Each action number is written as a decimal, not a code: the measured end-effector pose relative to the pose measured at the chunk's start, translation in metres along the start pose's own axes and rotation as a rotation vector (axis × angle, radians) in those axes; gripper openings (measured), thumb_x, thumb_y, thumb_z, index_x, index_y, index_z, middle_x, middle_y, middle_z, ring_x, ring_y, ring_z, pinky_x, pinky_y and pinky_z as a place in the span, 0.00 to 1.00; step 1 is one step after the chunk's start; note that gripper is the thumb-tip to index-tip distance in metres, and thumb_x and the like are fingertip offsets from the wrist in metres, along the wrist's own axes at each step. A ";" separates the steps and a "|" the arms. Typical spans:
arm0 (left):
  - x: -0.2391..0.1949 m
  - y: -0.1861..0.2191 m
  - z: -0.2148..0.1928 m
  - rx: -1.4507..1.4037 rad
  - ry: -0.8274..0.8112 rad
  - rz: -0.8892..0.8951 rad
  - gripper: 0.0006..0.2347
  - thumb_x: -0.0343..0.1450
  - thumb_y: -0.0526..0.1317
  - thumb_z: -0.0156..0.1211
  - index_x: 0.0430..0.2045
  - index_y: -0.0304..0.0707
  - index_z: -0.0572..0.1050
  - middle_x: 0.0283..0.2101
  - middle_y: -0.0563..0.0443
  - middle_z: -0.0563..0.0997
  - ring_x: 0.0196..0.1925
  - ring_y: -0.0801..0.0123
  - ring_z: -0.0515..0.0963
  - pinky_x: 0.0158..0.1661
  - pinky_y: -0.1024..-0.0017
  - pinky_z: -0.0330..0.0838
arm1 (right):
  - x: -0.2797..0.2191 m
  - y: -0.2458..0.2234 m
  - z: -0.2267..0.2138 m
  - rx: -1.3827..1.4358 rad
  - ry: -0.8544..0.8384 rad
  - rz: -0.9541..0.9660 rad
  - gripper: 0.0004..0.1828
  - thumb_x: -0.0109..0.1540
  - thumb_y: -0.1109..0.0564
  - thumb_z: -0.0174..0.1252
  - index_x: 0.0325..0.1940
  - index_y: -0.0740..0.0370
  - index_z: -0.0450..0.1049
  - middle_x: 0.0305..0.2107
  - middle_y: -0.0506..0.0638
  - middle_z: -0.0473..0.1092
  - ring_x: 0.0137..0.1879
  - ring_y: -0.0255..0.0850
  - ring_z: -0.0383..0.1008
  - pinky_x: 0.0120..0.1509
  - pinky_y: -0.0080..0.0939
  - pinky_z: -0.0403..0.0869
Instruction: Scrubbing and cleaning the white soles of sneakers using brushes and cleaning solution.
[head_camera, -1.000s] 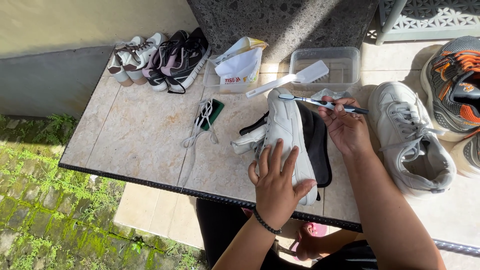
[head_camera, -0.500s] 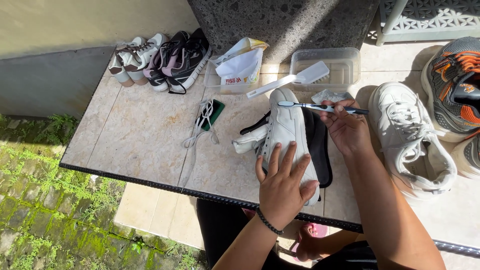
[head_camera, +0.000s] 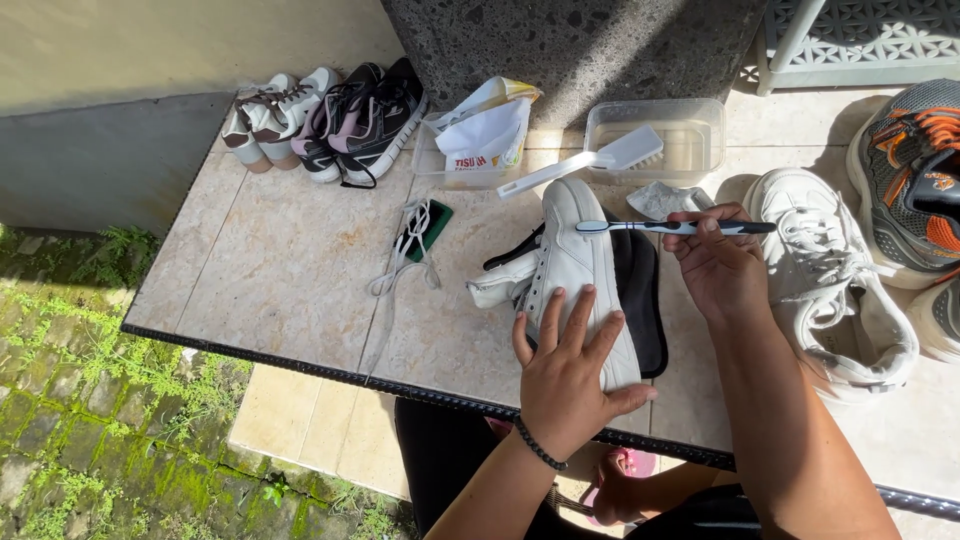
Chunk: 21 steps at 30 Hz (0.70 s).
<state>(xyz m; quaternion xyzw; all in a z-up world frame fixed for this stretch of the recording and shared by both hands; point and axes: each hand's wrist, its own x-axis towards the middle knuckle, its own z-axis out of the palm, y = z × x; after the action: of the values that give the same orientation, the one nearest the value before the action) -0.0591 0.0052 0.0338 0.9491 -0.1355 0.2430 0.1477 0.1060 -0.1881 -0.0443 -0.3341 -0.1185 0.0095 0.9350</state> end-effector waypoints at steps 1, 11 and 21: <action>0.000 0.000 0.000 -0.002 -0.002 0.000 0.32 0.64 0.71 0.49 0.53 0.53 0.76 0.68 0.45 0.70 0.72 0.44 0.64 0.64 0.35 0.46 | 0.002 0.003 0.003 -0.001 0.003 0.000 0.03 0.70 0.61 0.55 0.42 0.57 0.72 0.46 0.64 0.75 0.44 0.52 0.75 0.55 0.44 0.76; 0.003 0.004 0.003 0.005 0.006 0.015 0.30 0.67 0.69 0.47 0.53 0.51 0.77 0.67 0.43 0.71 0.72 0.44 0.64 0.65 0.35 0.46 | 0.010 0.009 0.003 0.013 0.052 -0.014 0.02 0.69 0.60 0.58 0.41 0.57 0.72 0.48 0.61 0.75 0.46 0.51 0.77 0.57 0.42 0.78; 0.006 0.006 0.003 0.000 -0.020 0.019 0.30 0.63 0.68 0.56 0.52 0.50 0.77 0.68 0.43 0.71 0.72 0.43 0.63 0.64 0.33 0.47 | 0.012 0.028 0.031 -0.162 0.072 -0.055 0.04 0.67 0.59 0.59 0.45 0.59 0.73 0.57 0.63 0.71 0.55 0.51 0.79 0.68 0.45 0.79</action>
<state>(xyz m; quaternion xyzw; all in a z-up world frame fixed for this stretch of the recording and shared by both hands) -0.0551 -0.0026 0.0356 0.9501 -0.1461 0.2348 0.1443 0.1122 -0.1456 -0.0361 -0.4055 -0.0943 -0.0377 0.9084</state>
